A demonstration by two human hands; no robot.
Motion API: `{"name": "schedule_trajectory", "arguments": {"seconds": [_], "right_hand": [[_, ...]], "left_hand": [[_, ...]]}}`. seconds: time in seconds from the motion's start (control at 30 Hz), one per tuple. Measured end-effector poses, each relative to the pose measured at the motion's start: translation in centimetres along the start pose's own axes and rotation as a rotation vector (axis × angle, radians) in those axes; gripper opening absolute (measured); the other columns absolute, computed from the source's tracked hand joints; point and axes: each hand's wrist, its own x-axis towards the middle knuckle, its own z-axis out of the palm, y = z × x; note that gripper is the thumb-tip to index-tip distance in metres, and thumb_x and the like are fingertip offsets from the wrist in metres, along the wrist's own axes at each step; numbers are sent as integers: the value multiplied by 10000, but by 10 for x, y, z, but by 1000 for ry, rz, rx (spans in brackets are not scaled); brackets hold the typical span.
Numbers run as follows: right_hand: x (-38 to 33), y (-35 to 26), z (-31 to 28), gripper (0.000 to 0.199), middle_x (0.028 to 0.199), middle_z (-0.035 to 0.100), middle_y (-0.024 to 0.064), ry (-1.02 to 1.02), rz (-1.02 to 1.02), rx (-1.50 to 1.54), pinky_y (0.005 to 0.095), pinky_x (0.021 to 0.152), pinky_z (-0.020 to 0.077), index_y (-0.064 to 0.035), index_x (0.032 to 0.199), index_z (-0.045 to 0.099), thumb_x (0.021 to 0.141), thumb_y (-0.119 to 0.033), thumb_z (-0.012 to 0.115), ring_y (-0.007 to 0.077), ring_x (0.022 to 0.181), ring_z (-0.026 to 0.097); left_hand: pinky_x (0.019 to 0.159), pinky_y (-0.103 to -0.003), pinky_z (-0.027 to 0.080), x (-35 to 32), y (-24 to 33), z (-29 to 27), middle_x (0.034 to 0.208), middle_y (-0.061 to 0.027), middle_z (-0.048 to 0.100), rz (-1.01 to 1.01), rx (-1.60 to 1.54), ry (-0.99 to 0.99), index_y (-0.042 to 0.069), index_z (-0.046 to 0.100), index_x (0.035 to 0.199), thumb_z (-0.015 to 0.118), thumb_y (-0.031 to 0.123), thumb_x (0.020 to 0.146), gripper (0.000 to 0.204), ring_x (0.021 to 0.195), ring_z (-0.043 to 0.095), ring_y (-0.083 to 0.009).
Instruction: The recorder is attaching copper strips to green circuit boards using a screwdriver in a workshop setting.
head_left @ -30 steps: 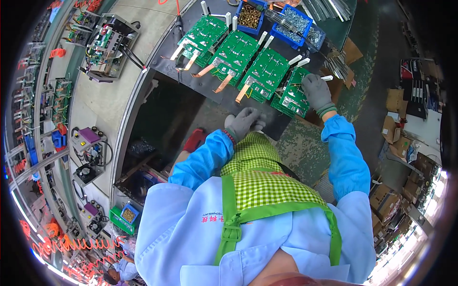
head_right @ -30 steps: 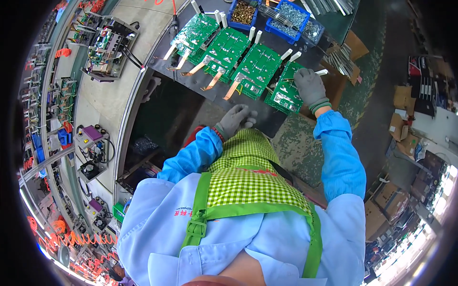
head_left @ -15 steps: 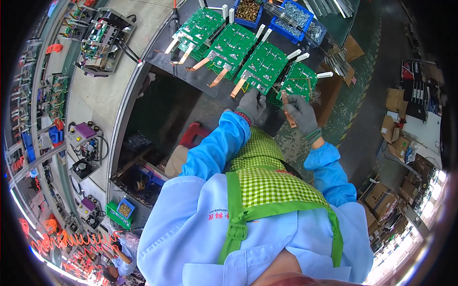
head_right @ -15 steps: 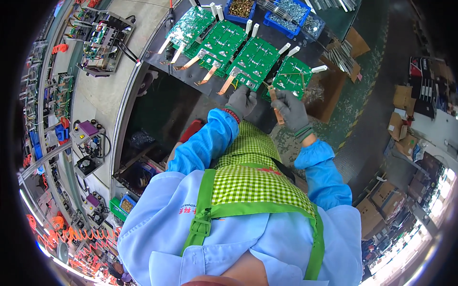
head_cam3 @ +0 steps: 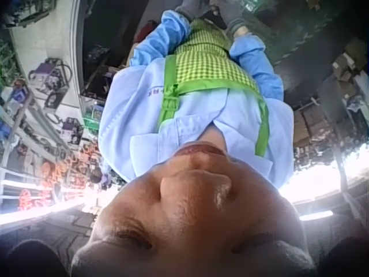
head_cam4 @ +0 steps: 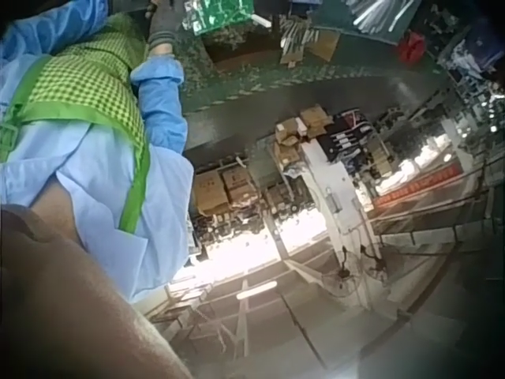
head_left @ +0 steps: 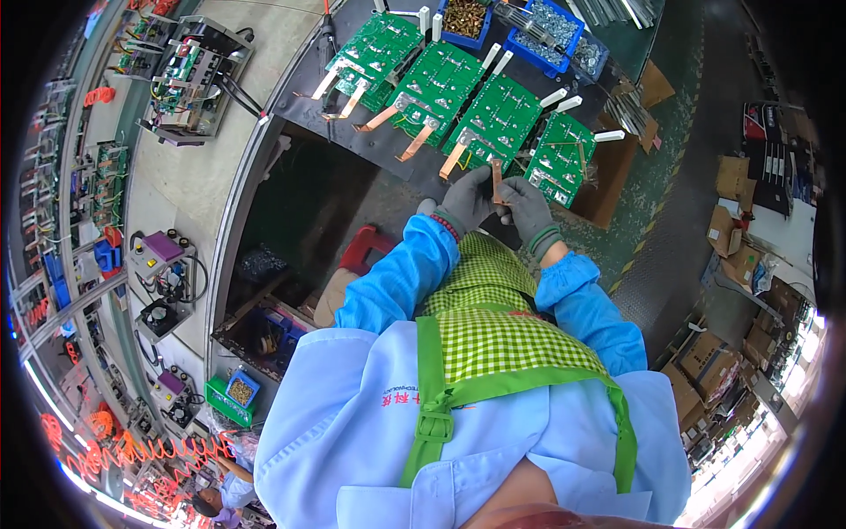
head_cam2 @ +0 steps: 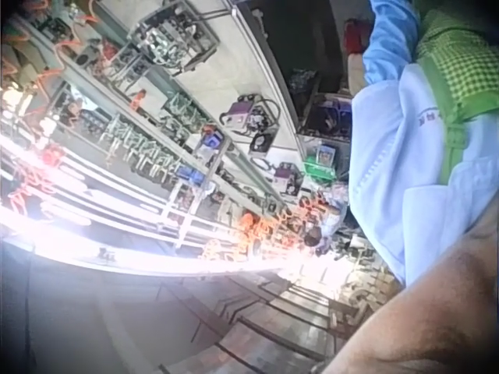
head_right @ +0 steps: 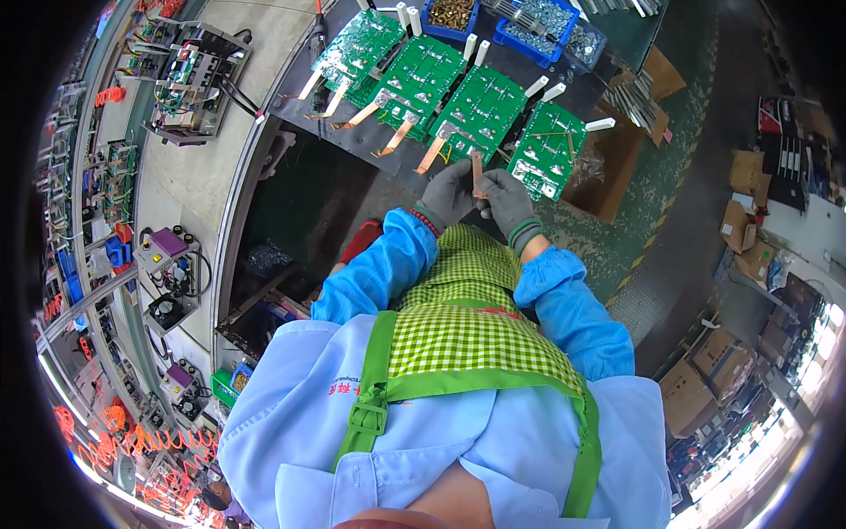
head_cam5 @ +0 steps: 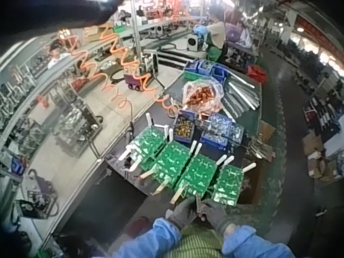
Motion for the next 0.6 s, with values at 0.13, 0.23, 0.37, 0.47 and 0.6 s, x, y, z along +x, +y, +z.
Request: {"name": "schedule_trajectory", "arguments": {"seconds": [0.13, 0.23, 0.37, 0.47, 0.6], "right_hand": [[4, 17, -3, 181, 755, 589, 34, 92, 15, 4, 231, 463, 441, -37, 910, 569, 906, -217, 555, 102, 573, 548], [3, 15, -4, 198, 744, 594, 40, 133, 16, -24, 230, 452, 445, -40, 916, 577, 895, -237, 574, 106, 561, 554], [4, 15, 0, 191, 759, 594, 46, 140, 26, -38, 232, 457, 439, -33, 918, 574, 899, -222, 548, 112, 566, 555], [3, 15, 9, 211, 806, 601, 50, 120, 44, -99, 237, 472, 438, -25, 954, 572, 905, -224, 520, 113, 599, 564], [-11, -47, 8, 246, 802, 621, 59, -124, 225, -475, 254, 510, 487, -29, 1022, 592, 889, -232, 549, 123, 615, 606]], "left_hand": [[805, -323, 490, -7, 1, 3, 962, -106, 585, 429, 1305, -193, 20, 535, 1060, 471, 71, 903, 176, 934, 583, -194], [748, -334, 499, 6, -3, -7, 920, -90, 587, 275, 757, -69, 31, 548, 1009, 495, 150, 898, 171, 861, 600, -210], [712, -355, 502, 12, 0, 3, 879, -84, 596, 7, 317, 98, 38, 552, 975, 510, 230, 906, 209, 816, 605, -222], [687, -349, 505, 5, 10, 27, 901, -95, 606, -33, 658, 234, 24, 555, 976, 533, 244, 905, 232, 803, 607, -201], [623, -295, 499, 5, 25, 17, 916, -111, 607, 104, 866, 234, 6, 556, 959, 574, 277, 889, 280, 711, 591, -165]]}}
